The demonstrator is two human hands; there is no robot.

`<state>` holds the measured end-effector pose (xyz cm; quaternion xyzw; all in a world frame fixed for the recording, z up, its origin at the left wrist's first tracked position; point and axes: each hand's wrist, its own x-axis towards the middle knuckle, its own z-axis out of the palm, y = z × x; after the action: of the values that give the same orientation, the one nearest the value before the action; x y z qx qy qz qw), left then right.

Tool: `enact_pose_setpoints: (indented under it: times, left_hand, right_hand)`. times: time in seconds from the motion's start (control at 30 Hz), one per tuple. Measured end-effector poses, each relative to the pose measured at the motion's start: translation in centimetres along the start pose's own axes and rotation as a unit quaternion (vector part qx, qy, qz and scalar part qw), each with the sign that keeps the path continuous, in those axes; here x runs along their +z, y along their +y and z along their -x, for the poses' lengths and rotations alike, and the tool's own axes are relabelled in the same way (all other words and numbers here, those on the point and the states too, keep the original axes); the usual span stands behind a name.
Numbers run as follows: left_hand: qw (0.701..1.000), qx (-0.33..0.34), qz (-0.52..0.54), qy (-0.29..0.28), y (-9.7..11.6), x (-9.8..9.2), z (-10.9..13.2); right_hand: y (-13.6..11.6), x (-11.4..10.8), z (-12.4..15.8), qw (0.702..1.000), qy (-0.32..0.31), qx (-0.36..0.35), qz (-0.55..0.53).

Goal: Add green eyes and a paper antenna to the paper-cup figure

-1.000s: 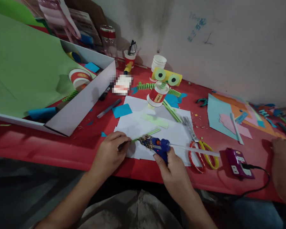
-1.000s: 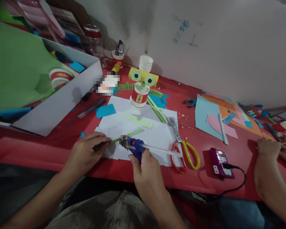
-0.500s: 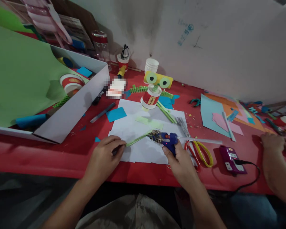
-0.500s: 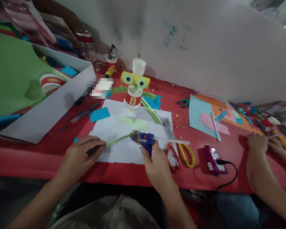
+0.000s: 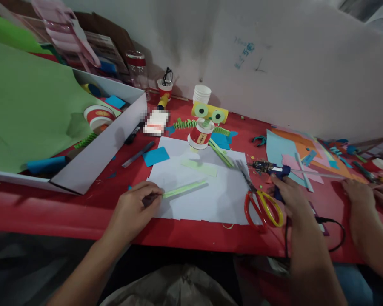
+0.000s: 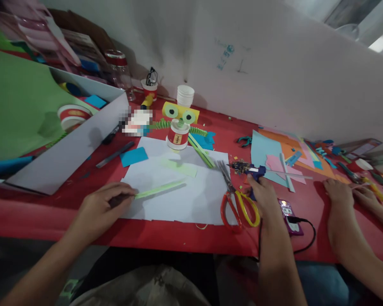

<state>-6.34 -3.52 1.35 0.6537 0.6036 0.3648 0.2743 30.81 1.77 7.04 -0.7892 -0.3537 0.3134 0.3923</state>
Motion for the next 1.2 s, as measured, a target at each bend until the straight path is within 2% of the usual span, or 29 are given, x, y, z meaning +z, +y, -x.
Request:
enact_pose_setpoints:
  times: [0.1, 0.17, 0.23, 0.3, 0.37, 0.43, 0.47, 0.5, 0.53, 0.6, 0.67, 0.77, 0.97, 1.1, 1.2]
  left_hand:
    - [0.995, -0.048, 0.088, -0.006, 0.2, -0.6, -0.2]
    - [0.985, -0.084, 0.151, -0.014, 0.5, -0.9, -0.3]
    - [0.974, -0.109, 0.196, -0.016, 0.8, -1.1, -0.3]
    - [0.969, -0.117, 0.219, -0.012, 1.0, -1.2, -0.4]
    - [0.968, -0.112, 0.224, -0.017, 1.2, -1.3, -0.7]
    - [0.973, -0.094, 0.21, -0.027, 1.5, -1.3, -1.3]
    - [0.977, -0.081, 0.194, -0.032, 1.7, -1.3, -1.9]
    - [0.982, -0.065, 0.175, -0.039, 1.9, -1.3, -2.5]
    - [0.985, -0.049, 0.155, -0.049, 2.1, -1.2, -3.2]
    - [0.989, -0.017, 0.122, -0.077, 2.6, -1.1, -4.7]
    - [0.989, 0.002, 0.109, -0.102, 3.0, -0.9, -6.0]
    - [0.983, -0.016, 0.131, -0.127, 3.2, -0.3, -7.4]
    - [0.96, -0.067, 0.212, -0.167, 2.9, 1.1, -8.4]
    - [0.966, -0.047, 0.205, -0.153, 2.2, 1.6, -8.2]
    - [0.967, -0.03, 0.188, -0.169, 1.8, 1.7, -7.9]
  right_hand:
    - [0.5, -0.8, -2.5, 0.998, 0.021, 0.006, 0.056]
    - [0.9, -1.2, -3.4, 0.987, 0.035, -0.004, 0.158]
    - [0.9, -1.5, -3.7, 0.948, 0.05, -0.012, 0.314]
    - [0.6, -1.6, -3.4, 0.891, 0.07, -0.005, 0.449]
    - [0.0, -1.1, -2.1, 0.853, 0.105, -0.018, 0.511]
    - [-0.8, 0.4, 0.1, 0.841, 0.154, -0.151, 0.496]
    - [-1.2, 1.5, 1.5, 0.848, 0.157, -0.233, 0.449]
    - [-1.7, 2.9, 3.0, 0.855, 0.113, -0.317, 0.394]
    - [-2.1, 4.4, 4.6, 0.849, 0.066, -0.395, 0.345]
    - [-2.8, 7.7, 7.5, 0.8, -0.026, -0.515, 0.307]
    - [-3.5, 10.7, 9.3, 0.782, -0.078, -0.539, 0.303]
    - [-4.5, 13.3, 9.8, 0.786, -0.126, -0.529, 0.293]
    - [-5.0, 13.9, 8.0, 0.786, -0.173, -0.535, 0.256]
    - [-4.2, 14.3, 7.5, 0.784, -0.183, -0.539, 0.246]
    - [-3.5, 14.6, 7.2, 0.773, -0.203, -0.546, 0.25]
